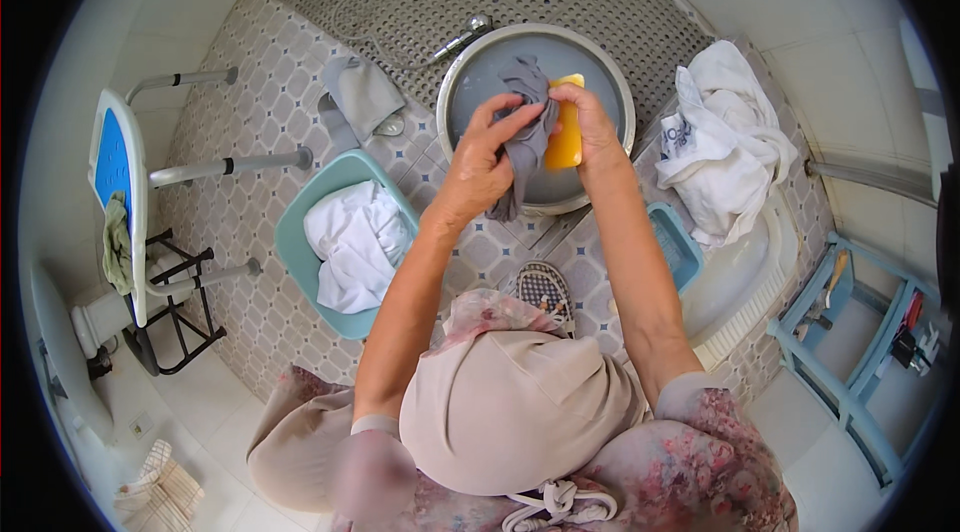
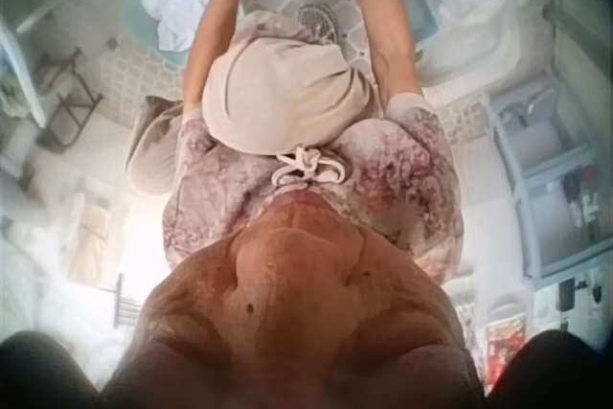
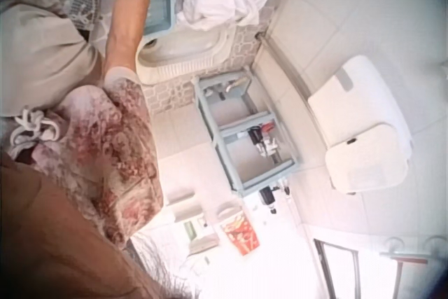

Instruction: The person hand-washes laundry by rubbing garments with a bar of soap, scrubbing them in a metal basin with water, and transferring clothes between the basin and a tub.

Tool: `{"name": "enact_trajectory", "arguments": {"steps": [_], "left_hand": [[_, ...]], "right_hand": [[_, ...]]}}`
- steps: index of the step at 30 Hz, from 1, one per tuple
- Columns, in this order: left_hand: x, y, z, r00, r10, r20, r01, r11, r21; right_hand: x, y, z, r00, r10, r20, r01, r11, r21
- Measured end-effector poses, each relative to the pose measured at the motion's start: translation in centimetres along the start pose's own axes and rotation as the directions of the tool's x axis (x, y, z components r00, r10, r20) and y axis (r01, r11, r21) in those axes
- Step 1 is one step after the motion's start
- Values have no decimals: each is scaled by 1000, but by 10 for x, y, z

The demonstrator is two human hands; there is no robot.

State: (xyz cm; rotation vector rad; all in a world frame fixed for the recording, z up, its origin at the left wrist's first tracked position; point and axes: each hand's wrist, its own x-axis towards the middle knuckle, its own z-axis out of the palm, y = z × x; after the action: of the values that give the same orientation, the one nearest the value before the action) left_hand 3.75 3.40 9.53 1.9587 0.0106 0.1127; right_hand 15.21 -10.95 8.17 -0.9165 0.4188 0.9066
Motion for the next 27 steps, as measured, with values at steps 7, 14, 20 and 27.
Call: {"name": "enact_trajectory", "arguments": {"steps": [7,14,20,27], "left_hand": [[-5,-65,-8,675,-714,185,233,-31,-972],[-5,-45,-10,864,-316,391,262,-381,-887],[-14,-43,-5,884,-421,202,96,-259,-961],[-5,-39,16,713,-700,-39,-56,-1,-998]], "right_hand": [[-32,11,40,951,-135,280,187,968,-167],[-63,79,70,669,-165,725,668,-293,-684],[-35,93,78,196,-295,935,851,-423,-312],[38,69,56,541,-574,615,583,-272,-766]]}}
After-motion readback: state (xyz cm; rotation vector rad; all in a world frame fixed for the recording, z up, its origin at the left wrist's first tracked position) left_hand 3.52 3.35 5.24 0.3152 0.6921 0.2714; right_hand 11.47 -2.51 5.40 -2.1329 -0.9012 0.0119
